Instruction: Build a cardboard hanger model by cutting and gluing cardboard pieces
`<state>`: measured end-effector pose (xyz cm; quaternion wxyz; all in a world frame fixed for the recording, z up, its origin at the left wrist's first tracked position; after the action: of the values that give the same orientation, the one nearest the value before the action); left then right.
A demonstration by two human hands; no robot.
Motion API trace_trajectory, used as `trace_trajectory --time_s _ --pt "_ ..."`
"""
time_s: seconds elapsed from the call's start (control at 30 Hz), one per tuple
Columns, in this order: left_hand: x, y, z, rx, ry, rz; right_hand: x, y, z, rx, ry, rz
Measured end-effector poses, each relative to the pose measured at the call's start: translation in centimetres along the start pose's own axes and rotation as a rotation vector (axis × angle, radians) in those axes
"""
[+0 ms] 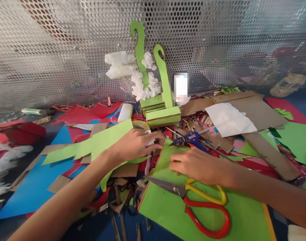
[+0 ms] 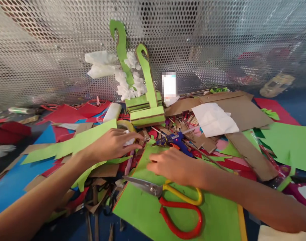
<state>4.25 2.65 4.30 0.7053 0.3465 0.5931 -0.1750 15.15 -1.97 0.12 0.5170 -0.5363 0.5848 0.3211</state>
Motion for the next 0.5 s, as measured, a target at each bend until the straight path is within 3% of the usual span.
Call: trace_trajectory --time_s 0.27,0.5 --pt "0.7 0.0 -0.1 -0.054 0.063 -0.075 -0.3 -0.8 0.3 0.071 0.006 0.025" --pt "-0.1 0.2 0.8 -0.051 0.117 -0.047 -0.7 -0.3 0.6 0.08 0.064 0.067"
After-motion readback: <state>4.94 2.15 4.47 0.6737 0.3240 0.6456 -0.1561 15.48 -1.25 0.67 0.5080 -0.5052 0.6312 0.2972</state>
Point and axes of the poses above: each hand's wrist, its own y-axis towards the middle knuckle, its own x-axis out of the palm, z = x × y, the point moved 10 cm from there along y, towards the middle knuckle, and after that the axes turned 3 degrees about y, right-handed, at the moved point
